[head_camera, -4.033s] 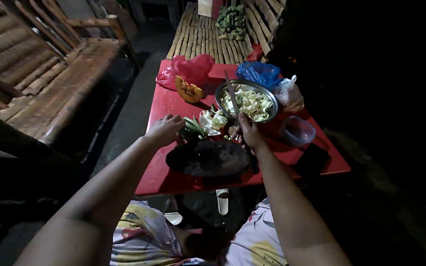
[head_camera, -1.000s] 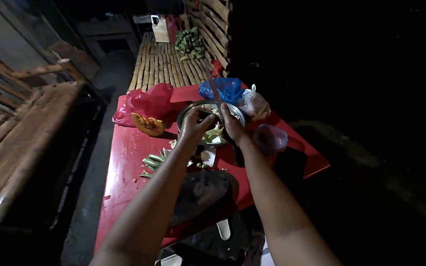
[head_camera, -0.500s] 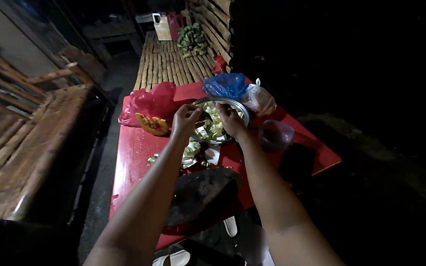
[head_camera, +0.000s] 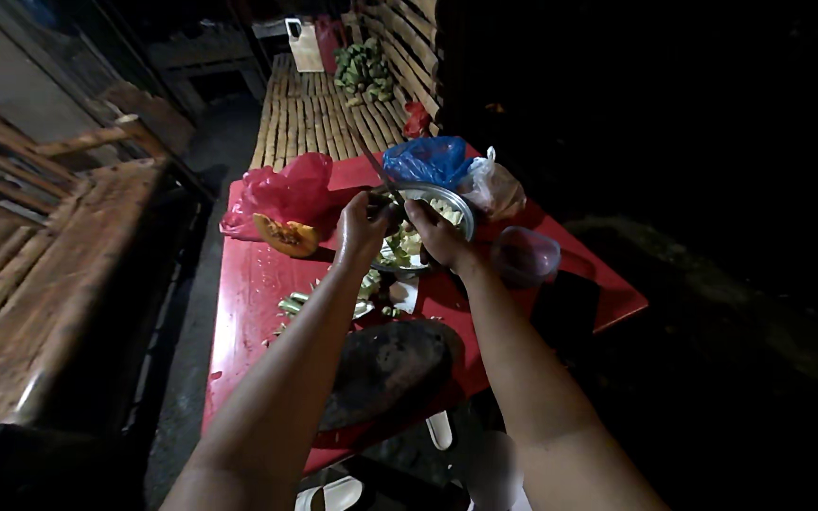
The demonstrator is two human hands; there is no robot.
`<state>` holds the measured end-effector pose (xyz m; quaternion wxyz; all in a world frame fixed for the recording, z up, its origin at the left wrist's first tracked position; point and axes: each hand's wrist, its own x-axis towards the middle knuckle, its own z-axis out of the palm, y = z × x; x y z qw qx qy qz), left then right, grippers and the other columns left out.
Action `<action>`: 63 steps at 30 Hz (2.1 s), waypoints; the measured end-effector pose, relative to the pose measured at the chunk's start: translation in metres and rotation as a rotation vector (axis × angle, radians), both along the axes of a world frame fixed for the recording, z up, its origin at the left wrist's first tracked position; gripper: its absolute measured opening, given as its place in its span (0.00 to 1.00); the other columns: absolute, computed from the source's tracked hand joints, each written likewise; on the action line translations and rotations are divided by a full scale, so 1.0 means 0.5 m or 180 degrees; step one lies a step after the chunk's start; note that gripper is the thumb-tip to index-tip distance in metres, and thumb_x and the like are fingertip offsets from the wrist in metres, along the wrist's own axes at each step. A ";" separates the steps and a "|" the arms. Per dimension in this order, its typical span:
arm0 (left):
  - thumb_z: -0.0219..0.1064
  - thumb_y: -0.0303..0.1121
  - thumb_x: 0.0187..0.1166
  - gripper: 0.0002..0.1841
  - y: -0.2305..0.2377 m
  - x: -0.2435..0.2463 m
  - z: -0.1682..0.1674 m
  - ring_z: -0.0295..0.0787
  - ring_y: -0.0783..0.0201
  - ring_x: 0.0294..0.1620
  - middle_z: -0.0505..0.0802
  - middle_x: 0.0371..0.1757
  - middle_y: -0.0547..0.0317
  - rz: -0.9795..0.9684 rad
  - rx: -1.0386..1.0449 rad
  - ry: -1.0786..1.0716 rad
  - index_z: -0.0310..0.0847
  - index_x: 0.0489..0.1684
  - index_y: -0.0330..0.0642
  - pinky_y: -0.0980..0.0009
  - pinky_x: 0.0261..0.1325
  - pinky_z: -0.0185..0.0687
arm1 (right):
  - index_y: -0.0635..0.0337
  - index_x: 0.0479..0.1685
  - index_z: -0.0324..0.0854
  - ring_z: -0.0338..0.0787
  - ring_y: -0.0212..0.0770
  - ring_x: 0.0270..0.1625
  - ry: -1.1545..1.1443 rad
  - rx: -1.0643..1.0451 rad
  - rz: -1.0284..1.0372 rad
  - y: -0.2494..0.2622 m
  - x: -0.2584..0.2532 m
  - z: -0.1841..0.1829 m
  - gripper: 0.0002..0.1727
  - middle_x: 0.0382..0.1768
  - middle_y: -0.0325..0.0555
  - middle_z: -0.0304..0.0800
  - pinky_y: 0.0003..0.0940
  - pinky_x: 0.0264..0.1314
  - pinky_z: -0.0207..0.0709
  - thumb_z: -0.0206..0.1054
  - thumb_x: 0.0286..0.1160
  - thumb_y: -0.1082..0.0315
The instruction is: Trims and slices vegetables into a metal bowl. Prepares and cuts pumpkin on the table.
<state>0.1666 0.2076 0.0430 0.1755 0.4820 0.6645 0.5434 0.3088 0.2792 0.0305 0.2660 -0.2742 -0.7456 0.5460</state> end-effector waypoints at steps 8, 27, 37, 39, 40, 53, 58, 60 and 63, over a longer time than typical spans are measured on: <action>0.67 0.29 0.85 0.11 -0.004 0.009 0.008 0.95 0.63 0.41 0.93 0.47 0.49 -0.0135 -0.0031 0.0047 0.81 0.57 0.31 0.63 0.52 0.94 | 0.54 0.67 0.72 0.70 0.38 0.20 -0.0077 -0.0279 -0.0033 0.001 0.003 0.003 0.34 0.33 0.46 0.76 0.36 0.24 0.70 0.36 0.92 0.36; 0.67 0.27 0.81 0.30 -0.013 -0.048 0.036 0.84 0.40 0.70 0.87 0.70 0.37 0.0008 -0.1345 0.1284 0.67 0.86 0.40 0.38 0.74 0.75 | 0.52 0.82 0.69 0.87 0.42 0.40 -0.0074 -0.0019 -0.0580 0.005 -0.012 -0.010 0.35 0.51 0.53 0.85 0.42 0.38 0.84 0.39 0.93 0.37; 0.67 0.27 0.83 0.09 -0.279 -0.179 0.039 0.90 0.38 0.56 0.93 0.51 0.38 -0.0441 -0.2822 0.2273 0.88 0.53 0.33 0.34 0.64 0.78 | 0.44 0.79 0.73 0.81 0.36 0.21 -0.0242 -0.0169 -0.0433 -0.009 0.013 0.023 0.33 0.54 0.43 0.89 0.33 0.20 0.75 0.36 0.93 0.36; 0.70 0.24 0.80 0.10 -0.338 -0.181 0.002 0.90 0.42 0.60 0.93 0.54 0.41 -0.0652 -0.2895 0.2156 0.88 0.56 0.35 0.38 0.69 0.78 | 0.45 0.77 0.75 0.80 0.35 0.20 -0.0296 -0.0116 -0.0366 -0.019 0.017 0.028 0.33 0.49 0.42 0.91 0.31 0.19 0.73 0.37 0.93 0.36; 0.71 0.22 0.78 0.12 -0.359 -0.186 -0.023 0.88 0.43 0.63 0.93 0.57 0.42 -0.0745 -0.2693 0.2161 0.88 0.57 0.36 0.41 0.73 0.76 | 0.44 0.77 0.76 0.79 0.34 0.19 -0.0336 -0.0114 -0.0323 -0.024 0.018 0.031 0.33 0.48 0.41 0.91 0.30 0.19 0.72 0.36 0.93 0.36; 0.73 0.30 0.80 0.08 -0.414 -0.168 -0.052 0.90 0.49 0.54 0.94 0.47 0.49 -0.0356 -0.1404 0.2104 0.90 0.49 0.37 0.45 0.68 0.78 | 0.47 0.83 0.70 0.79 0.38 0.18 -0.0721 -0.0384 0.0783 -0.167 -0.016 -0.022 0.35 0.27 0.45 0.86 0.34 0.21 0.75 0.36 0.93 0.36; 0.73 0.33 0.81 0.10 -0.402 -0.088 -0.013 0.93 0.55 0.46 0.94 0.45 0.49 0.0169 -0.1221 0.1618 0.87 0.51 0.37 0.50 0.57 0.87 | 0.41 0.88 0.64 0.76 0.37 0.16 -0.0497 -0.0254 0.1037 -0.217 -0.021 -0.032 0.29 0.26 0.44 0.81 0.31 0.17 0.73 0.40 0.95 0.42; 0.72 0.35 0.82 0.10 -0.392 -0.067 -0.012 0.93 0.58 0.46 0.94 0.45 0.51 0.0195 -0.1193 0.1523 0.87 0.52 0.39 0.51 0.57 0.88 | 0.39 0.89 0.62 0.77 0.38 0.17 -0.0479 -0.0171 0.1102 -0.223 -0.019 -0.024 0.29 0.26 0.44 0.81 0.32 0.17 0.74 0.41 0.96 0.43; 0.70 0.35 0.84 0.10 -0.382 -0.033 0.005 0.93 0.59 0.45 0.94 0.45 0.52 0.0201 -0.1234 0.1352 0.87 0.53 0.40 0.52 0.57 0.88 | 0.37 0.89 0.63 0.77 0.38 0.17 -0.0420 -0.0115 0.1054 -0.223 -0.013 -0.018 0.28 0.28 0.46 0.82 0.33 0.18 0.74 0.43 0.95 0.43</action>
